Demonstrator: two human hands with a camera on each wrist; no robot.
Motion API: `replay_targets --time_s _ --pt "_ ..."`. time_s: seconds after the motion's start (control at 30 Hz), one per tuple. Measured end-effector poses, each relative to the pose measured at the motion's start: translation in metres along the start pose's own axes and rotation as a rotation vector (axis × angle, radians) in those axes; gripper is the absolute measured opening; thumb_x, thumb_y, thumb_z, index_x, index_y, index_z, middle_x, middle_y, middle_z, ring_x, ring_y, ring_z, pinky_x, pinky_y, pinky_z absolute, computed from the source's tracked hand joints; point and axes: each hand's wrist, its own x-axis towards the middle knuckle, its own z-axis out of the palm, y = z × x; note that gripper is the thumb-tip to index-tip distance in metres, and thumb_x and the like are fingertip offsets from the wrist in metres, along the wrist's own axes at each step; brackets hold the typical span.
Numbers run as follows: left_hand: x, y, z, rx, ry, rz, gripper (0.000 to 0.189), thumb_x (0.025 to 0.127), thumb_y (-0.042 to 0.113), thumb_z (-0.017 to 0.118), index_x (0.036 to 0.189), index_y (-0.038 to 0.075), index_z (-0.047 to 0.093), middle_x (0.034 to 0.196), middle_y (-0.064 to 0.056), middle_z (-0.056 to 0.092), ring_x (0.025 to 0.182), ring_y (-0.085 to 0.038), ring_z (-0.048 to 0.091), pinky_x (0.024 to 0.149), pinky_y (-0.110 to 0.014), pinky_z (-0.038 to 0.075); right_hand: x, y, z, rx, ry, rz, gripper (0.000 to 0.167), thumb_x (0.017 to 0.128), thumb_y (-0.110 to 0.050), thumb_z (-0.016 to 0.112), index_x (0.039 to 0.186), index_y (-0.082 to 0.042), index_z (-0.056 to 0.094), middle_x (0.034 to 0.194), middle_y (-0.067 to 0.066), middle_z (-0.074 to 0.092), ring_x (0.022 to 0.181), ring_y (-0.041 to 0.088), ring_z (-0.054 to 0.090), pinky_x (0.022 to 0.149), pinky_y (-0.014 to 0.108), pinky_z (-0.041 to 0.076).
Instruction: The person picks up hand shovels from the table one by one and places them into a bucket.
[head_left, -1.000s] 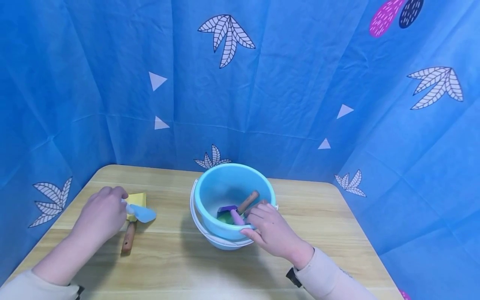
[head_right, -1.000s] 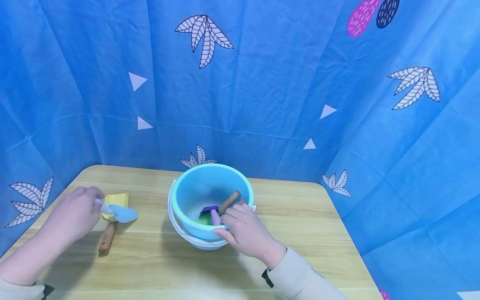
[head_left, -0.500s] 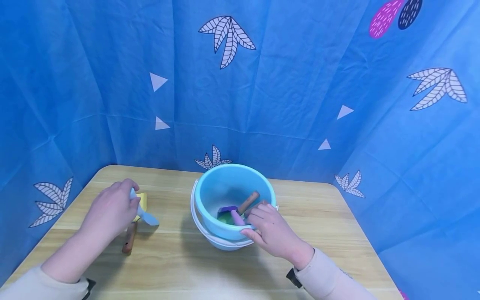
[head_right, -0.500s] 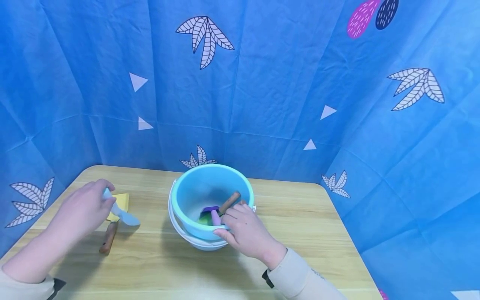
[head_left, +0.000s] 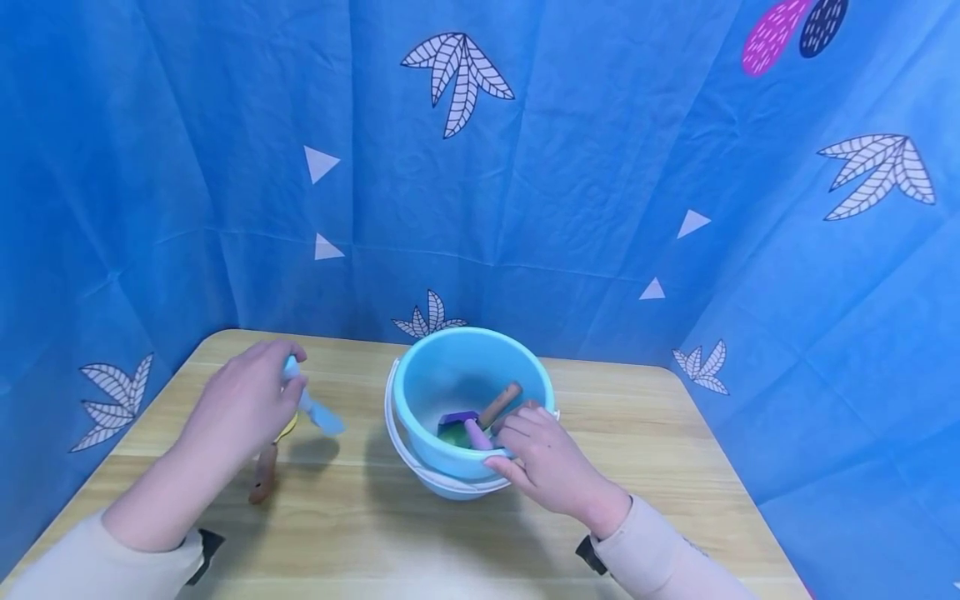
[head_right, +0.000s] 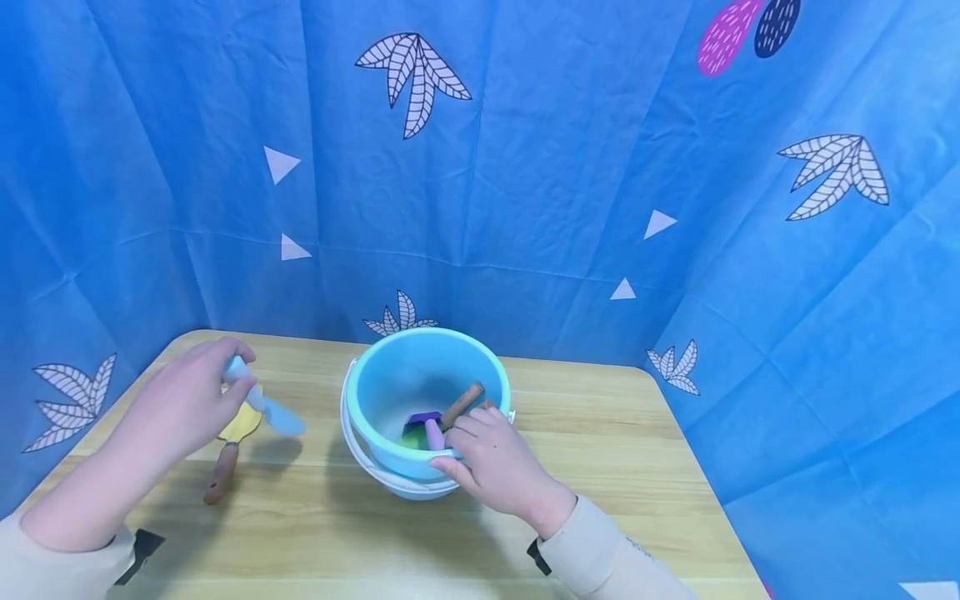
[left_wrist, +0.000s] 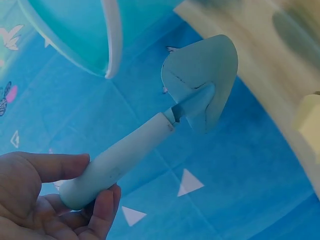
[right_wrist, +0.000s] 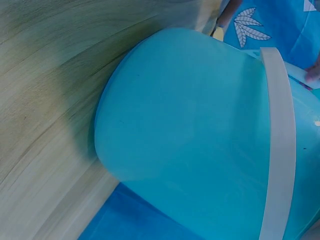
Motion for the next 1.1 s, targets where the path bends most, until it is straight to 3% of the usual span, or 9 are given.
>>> replay_targets --time_s 0.47,0.7,1.1 --pt "0.009 0.022 -0.033 0.000 0.051 0.064 0.024 0.094 0.010 0.065 0.114 -0.002 0.061 0.099 -0.021 0.064 0.084 -0.035 0.062 0.067 -0.049 0.049 0.003 -0.003 -0.003 -0.005 -0.009 0.001 0.042 0.105 -0.050 0.041 0.080 -0.018 0.052 0.097 -0.003 0.064 0.099 0.015 0.057 0.097 0.039 0.043" --pt "0.014 0.036 -0.039 -0.005 0.034 0.048 0.025 0.094 0.010 0.066 0.116 0.000 0.061 0.103 -0.020 0.064 0.089 -0.036 0.062 0.070 -0.052 0.052 0.003 -0.005 -0.004 0.005 -0.022 0.015 0.043 0.105 -0.051 0.040 0.080 -0.019 0.052 0.098 -0.002 0.064 0.100 0.015 0.057 0.098 0.040 0.042" --pt "0.024 0.075 -0.048 -0.002 0.108 0.142 0.023 0.093 0.007 0.066 0.114 -0.001 0.063 0.099 -0.019 0.065 0.087 -0.036 0.059 0.071 -0.052 0.050 0.003 -0.005 -0.005 -0.002 -0.012 0.012 0.042 0.105 -0.050 0.040 0.080 -0.018 0.053 0.098 -0.003 0.064 0.100 0.014 0.057 0.097 0.040 0.043"
